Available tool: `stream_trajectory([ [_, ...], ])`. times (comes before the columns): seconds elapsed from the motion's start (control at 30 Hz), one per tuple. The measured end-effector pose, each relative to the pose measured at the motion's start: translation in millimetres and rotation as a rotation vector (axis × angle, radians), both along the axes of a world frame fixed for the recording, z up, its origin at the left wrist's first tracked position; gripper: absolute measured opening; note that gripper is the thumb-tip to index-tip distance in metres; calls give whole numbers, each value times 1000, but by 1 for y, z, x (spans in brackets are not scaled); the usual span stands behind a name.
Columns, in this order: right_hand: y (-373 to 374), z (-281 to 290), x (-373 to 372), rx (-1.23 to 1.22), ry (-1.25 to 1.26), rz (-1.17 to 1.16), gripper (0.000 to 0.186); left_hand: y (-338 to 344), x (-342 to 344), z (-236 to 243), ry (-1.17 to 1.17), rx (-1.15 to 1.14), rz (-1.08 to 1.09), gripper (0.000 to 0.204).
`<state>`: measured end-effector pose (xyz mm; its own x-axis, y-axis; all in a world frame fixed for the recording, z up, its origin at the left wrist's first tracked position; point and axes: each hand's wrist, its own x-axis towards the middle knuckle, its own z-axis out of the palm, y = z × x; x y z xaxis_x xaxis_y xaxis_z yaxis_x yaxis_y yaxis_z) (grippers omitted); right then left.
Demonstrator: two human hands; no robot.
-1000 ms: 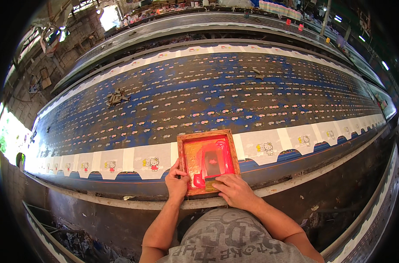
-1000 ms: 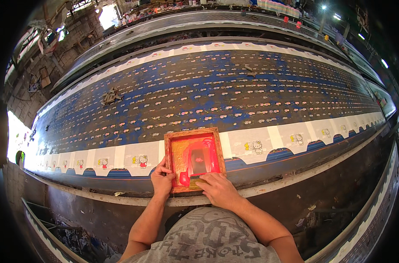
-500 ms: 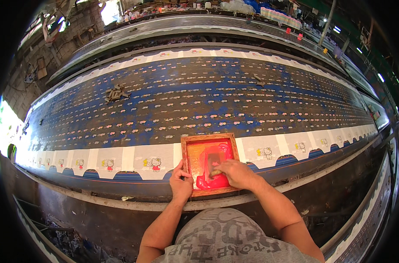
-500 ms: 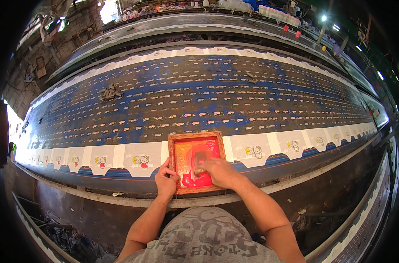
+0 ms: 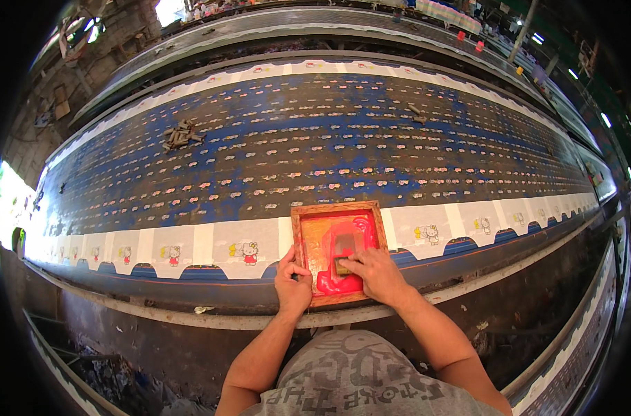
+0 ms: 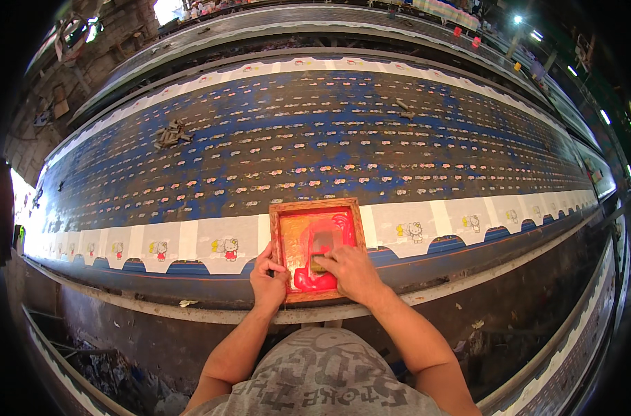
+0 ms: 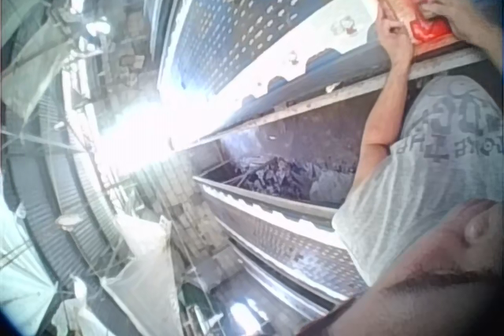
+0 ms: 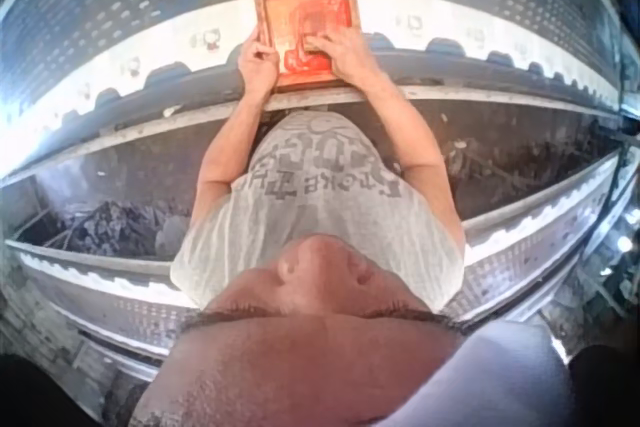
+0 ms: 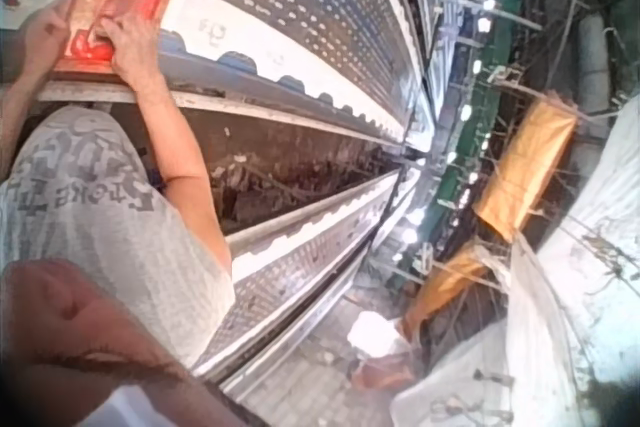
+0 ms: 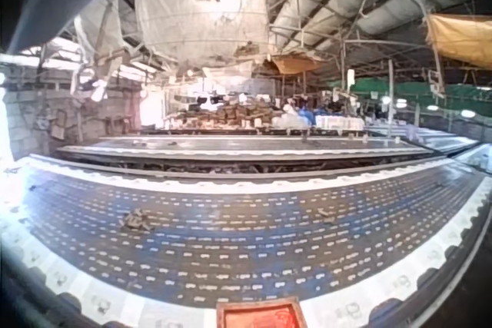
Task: The person holds a wooden screen printing frame and repeatedly rubs a red squeegee across the mesh to spread red ink. The person then walks through the factory floor area.
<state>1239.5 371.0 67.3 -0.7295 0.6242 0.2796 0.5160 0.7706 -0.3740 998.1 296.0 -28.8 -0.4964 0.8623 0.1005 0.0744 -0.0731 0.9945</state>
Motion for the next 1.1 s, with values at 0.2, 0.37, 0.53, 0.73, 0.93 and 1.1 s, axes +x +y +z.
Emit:
stream_trajectory([
  [0.2,-35,-2,10,-70,-8,-11,56,1,0,-4,60,4,-18,24],
  [0.37,-46,3,15,-211,25,-31,45,1,3,7,135,35,-11,23],
  [0.53,-58,12,29,-175,125,-46,43,2,-1,9,173,29,-16,21],
  [0.73,-61,-17,70,-207,459,-363,40,2,10,26,205,87,16,21],
  [0.93,-49,-42,139,-401,652,-383,35,22,70,34,223,176,-21,21],
  [1.1,-25,-42,217,-320,627,-385,37,49,154,18,179,136,-9,22],
])
